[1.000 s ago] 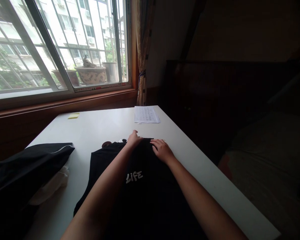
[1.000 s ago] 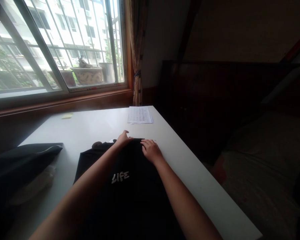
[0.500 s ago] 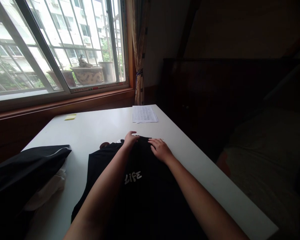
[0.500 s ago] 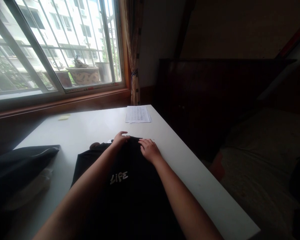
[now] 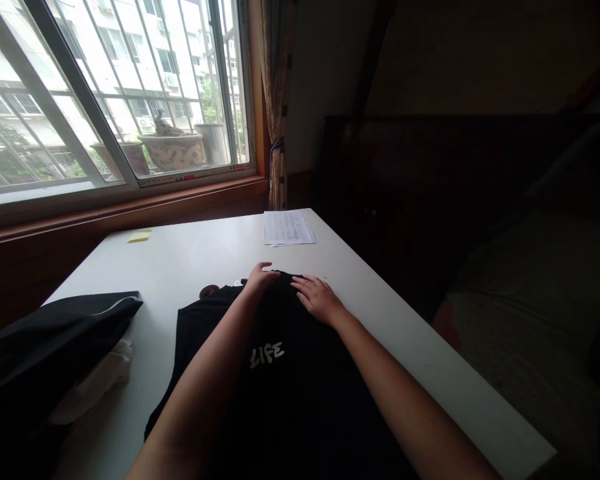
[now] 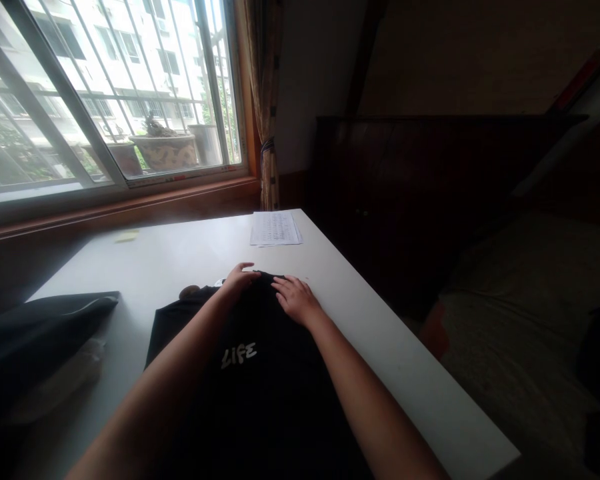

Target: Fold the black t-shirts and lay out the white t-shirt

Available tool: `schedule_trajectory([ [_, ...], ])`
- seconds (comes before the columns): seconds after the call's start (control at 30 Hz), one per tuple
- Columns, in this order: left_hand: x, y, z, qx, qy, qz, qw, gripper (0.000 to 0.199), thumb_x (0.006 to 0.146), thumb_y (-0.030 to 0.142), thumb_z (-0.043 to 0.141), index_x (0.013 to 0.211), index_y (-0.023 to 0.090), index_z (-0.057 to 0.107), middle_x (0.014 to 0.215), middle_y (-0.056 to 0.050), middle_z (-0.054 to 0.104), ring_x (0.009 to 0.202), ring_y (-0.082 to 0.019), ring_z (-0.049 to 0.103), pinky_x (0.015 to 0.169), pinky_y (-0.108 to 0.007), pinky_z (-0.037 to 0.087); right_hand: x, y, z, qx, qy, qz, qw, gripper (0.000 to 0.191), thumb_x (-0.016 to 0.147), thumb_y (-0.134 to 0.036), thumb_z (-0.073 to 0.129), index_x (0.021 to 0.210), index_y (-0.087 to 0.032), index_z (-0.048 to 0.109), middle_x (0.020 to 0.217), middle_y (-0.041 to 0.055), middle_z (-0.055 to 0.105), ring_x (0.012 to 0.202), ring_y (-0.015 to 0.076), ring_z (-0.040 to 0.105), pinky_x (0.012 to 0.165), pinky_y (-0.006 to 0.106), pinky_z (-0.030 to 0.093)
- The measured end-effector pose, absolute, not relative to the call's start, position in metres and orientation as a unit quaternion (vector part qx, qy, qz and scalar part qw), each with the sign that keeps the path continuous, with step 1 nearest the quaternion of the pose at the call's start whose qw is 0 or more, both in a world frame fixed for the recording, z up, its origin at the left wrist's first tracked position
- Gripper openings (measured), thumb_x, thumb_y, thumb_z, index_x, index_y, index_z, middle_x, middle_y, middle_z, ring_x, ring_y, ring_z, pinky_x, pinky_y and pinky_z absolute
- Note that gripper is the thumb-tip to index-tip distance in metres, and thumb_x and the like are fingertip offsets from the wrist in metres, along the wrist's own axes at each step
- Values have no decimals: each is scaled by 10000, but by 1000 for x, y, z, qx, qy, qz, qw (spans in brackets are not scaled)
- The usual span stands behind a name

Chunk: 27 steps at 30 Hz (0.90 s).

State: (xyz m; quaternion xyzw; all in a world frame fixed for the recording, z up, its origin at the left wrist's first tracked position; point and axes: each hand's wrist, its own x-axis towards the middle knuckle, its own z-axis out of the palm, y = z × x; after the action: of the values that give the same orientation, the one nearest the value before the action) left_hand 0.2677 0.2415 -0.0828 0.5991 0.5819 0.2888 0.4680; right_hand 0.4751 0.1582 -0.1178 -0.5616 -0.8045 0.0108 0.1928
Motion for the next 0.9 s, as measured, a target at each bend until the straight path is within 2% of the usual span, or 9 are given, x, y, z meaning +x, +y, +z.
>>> schedule_trajectory([
  [0.1,268,241,-82,634,593,281,409,325,971,336,642,1240,158,601,1136,-75,661,929,-196,670,813,-390,587,475,158,-117,-566,-804,15,184,417,1025,-365,451,1420,-317,574,1522,-20,523,1417,258,420,1171,496,357],
  [0.23,272,235,-80,685,611,270,293,282,897,157,651,1174,208,630,1060,-76,676,1003,-238,654,908,-393,526,474,157,-116,-572,-802,14,171,421,1025,-389,457,1430,-343,560,1534,-20,509,1430,265,409,1173,520,349],
  [0.33,276,227,-80,721,606,259,212,366,886,96,569,1218,243,617,1161,-103,635,1062,-266,638,926,-389,499,474,156,-115,-574,-802,9,165,427,1023,-400,464,1437,-354,552,1542,-21,497,1438,273,402,1175,523,345],
  [0.43,277,219,-81,757,586,249,146,421,905,100,517,1290,254,590,1310,-124,552,1142,-280,599,935,-389,495,474,156,-115,-575,-802,9,162,437,1025,-411,458,1451,-358,536,1553,-25,483,1448,275,391,1181,518,333],
  [0.53,274,213,-83,803,539,234,98,429,936,93,456,1303,254,607,1425,-131,500,1287,-307,495,1012,-432,461,474,156,-116,-575,-802,10,159,449,1025,-428,451,1464,-360,518,1563,-25,469,1457,282,377,1186,522,319],
  [0.6,271,210,-84,839,493,216,80,406,958,102,434,1266,255,650,1473,-113,497,1378,-309,414,1100,-461,395,473,156,-117,-578,-801,8,158,456,1024,-440,451,1470,-359,511,1568,-21,463,1460,288,374,1188,531,312],
  [0.7,267,205,-89,887,419,182,71,367,978,143,461,1237,274,686,1466,-51,558,1466,-255,334,1212,-420,265,473,157,-118,-579,-800,8,156,467,1025,-443,449,1479,-349,500,1577,-19,449,1467,290,366,1192,533,308],
  [0.77,265,202,-94,903,393,161,70,375,989,181,476,1305,282,653,1475,-31,565,1489,-232,317,1241,-408,208,472,156,-118,-579,-801,10,153,470,1027,-439,442,1483,-338,498,1586,-20,436,1474,290,355,1195,532,306],
  [0.9,259,198,-106,898,413,137,66,478,1023,336,462,1494,250,476,1606,-84,392,1517,-296,270,1236,-541,172,474,156,-118,-581,-801,16,148,479,1031,-459,422,1492,-342,484,1599,-16,412,1487,296,337,1205,558,277],
])
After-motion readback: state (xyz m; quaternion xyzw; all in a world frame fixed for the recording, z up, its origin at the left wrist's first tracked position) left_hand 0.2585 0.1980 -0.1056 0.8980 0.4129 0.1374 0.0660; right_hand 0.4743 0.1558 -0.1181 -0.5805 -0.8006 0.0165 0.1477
